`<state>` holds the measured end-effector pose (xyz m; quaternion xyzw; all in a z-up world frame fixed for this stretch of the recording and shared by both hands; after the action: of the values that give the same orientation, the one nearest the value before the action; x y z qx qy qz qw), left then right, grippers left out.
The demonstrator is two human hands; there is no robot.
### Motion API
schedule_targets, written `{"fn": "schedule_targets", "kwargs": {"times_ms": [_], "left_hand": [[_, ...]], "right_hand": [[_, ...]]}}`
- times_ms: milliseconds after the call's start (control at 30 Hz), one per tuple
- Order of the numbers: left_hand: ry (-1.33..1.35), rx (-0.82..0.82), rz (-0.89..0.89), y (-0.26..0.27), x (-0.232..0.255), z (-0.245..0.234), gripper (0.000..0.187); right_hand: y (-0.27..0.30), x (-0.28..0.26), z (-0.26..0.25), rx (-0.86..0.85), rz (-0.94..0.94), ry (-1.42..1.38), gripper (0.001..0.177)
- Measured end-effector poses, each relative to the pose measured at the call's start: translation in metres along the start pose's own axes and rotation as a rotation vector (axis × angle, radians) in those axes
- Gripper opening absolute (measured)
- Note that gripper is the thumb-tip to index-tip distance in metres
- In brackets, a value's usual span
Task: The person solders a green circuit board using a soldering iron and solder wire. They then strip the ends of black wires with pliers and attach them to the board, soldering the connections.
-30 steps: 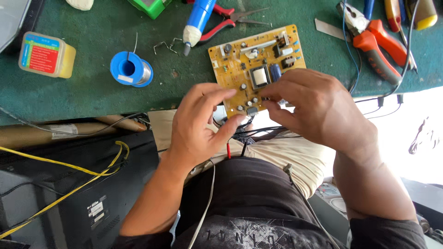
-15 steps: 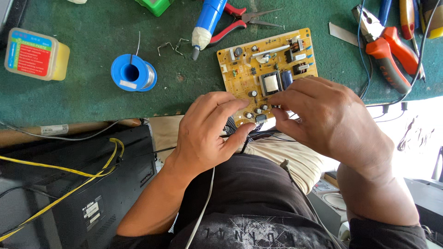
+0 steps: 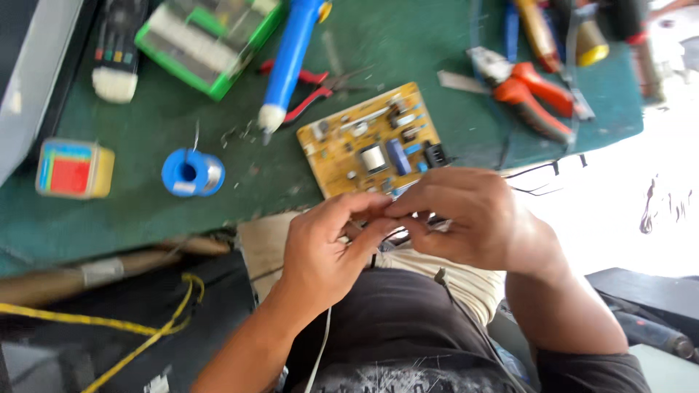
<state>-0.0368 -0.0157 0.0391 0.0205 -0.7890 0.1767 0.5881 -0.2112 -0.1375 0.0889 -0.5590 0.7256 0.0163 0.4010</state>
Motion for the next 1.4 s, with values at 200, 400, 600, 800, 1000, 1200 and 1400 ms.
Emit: {"fn": "schedule_targets", "kwargs": {"times_ms": [200, 400, 600, 800, 1000, 1200, 1400], "left_hand": [[0.167, 0.176, 0.001, -0.004, -0.008, 0.016, 0.028], [0.396, 0.409, -0.332, -0.015, -0.009, 0.002, 0.028], [0.585, 0.391, -0.260, -0.014, 0.000, 0.003, 0.029], [0.611, 0.346, -0.229, -0.010, 0.010, 0.004, 0.027], [0.599, 0.333, -0.168, -0.007, 0.016, 0.011, 0.021], [0.624, 0.311, -0.165, -0.007, 0.022, 0.013, 0.020], [0.645, 0.289, -0.262, -0.005, 0.021, 0.016, 0.017]], "right_hand": [[0.030, 0.028, -0.015, 0.272, 0.192, -0.081, 0.018], [0.080, 0.110, -0.073, 0.343, 0.345, 0.637, 0.033], [0.087, 0.126, -0.064, 0.236, 0.345, 0.800, 0.025], [0.091, 0.158, -0.075, 0.601, 0.491, 0.547, 0.023], [0.073, 0.166, -0.076, 0.927, 0.273, -0.240, 0.032], [0.056, 0.099, -0.064, 1.094, 0.319, -0.513, 0.028], [0.083, 0.023, -0.019, 0.752, 0.477, -0.909, 0.076]]}}
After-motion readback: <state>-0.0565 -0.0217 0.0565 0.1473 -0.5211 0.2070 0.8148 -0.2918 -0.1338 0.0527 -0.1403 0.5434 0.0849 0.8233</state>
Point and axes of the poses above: each hand's wrist, its own y-axis away from the middle knuckle, its own z-axis out of the palm, x = y × z, the point moved 1 cm from there along -y, towards the middle knuckle, and after that the axes turned 5 degrees about x, right-handed, at the moved point
